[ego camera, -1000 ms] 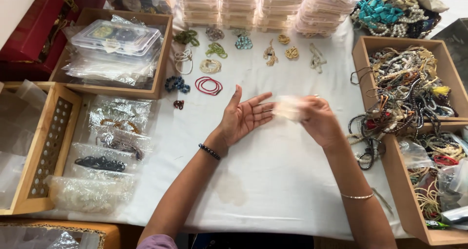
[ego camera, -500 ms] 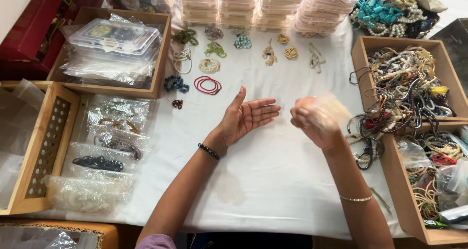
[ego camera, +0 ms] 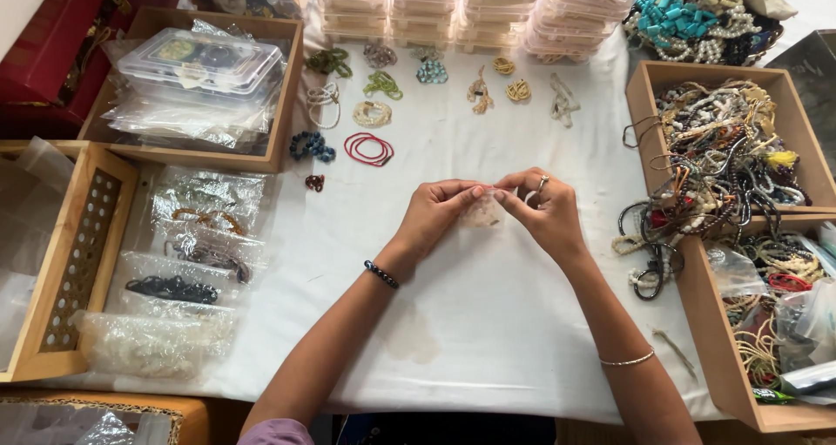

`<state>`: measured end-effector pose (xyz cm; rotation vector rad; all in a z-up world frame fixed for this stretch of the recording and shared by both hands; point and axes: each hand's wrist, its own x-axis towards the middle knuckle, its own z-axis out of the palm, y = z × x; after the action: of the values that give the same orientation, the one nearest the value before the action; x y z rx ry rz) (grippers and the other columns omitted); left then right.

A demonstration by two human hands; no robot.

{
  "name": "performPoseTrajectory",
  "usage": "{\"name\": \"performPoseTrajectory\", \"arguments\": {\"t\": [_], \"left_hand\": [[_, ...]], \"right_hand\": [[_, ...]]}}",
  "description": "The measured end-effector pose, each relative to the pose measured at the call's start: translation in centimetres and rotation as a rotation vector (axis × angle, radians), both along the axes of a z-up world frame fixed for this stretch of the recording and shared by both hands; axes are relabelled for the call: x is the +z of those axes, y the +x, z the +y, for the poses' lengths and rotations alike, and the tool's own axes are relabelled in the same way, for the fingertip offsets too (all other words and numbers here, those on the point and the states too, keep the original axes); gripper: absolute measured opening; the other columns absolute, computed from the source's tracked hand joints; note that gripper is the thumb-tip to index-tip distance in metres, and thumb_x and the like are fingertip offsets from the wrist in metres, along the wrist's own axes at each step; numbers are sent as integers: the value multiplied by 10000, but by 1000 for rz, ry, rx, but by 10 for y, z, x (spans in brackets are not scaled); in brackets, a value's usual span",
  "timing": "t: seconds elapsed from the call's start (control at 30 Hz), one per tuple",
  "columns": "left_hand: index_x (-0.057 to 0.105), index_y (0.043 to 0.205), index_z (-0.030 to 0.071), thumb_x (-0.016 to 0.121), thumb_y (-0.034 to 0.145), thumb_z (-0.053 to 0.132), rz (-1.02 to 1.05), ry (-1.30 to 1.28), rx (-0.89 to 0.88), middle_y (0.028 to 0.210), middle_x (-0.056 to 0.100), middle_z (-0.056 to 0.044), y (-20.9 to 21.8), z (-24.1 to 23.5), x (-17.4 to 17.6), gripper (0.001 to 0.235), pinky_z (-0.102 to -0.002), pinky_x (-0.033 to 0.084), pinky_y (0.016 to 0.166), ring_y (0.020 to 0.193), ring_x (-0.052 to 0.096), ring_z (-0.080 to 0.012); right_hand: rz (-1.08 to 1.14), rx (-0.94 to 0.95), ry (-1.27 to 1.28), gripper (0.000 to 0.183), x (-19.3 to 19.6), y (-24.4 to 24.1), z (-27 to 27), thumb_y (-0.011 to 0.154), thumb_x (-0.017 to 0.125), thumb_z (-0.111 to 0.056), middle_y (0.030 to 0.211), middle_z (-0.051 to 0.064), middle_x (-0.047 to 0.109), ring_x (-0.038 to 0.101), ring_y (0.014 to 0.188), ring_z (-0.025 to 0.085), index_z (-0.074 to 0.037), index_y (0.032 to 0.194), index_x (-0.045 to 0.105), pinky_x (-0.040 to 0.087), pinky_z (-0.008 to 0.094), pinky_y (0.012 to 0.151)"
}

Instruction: The person sorts various jewelry items, including bracelets and necklaces, on a white table. They place selected items into small clear plastic bags and then into small cardboard boxes. The person also handles a red elastic band and places it into a bag.

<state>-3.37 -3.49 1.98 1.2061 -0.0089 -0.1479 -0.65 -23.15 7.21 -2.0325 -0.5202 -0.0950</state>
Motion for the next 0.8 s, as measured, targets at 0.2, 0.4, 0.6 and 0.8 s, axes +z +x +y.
{"name": "performPoseTrajectory", "arguments": {"t": [0.2, 0.4, 0.6, 0.8], "left_hand": [[763, 1004, 6, 791, 905, 177, -116, 173, 173, 873, 777, -15, -1, 0, -4, 200, -224, 548, 725, 801, 682, -50], [784, 1048, 25, 751, 917, 167, -129, 230, 78, 854, 742, 39, -5, 2, 10, 196, -182, 480, 666, 761, 604, -7], [742, 1076, 18, 720, 951, 155, -150, 141, 12, 932, 732, 43, 0, 2, -7, 187, -186, 507, 736, 847, 631, -10], [736, 1119, -7, 656, 1021, 202, -215, 140, 50, 984, 748, 5, 4, 2, -17, 244, -206, 533, 800, 893, 649, -24]], "right_hand": [[-104, 15, -25, 107, -11, 0, 1, 870, 828, -157, 905, 6, 726, 537, 658, 54, -66, 870, 772, 419, 230, 563], [91, 29, 231, 102, -30, 3, -1, 933, 785, -125, 1001, 18, 674, 565, 762, 51, -40, 906, 736, 456, 224, 626], [213, 88, 314, 92, -31, 3, 1, 919, 771, -85, 972, 14, 721, 623, 826, 54, -21, 980, 747, 502, 217, 713], [456, 102, 502, 128, -42, 12, -5, 964, 717, -118, 961, -5, 744, 633, 869, 48, -32, 1055, 741, 507, 218, 804]]}}
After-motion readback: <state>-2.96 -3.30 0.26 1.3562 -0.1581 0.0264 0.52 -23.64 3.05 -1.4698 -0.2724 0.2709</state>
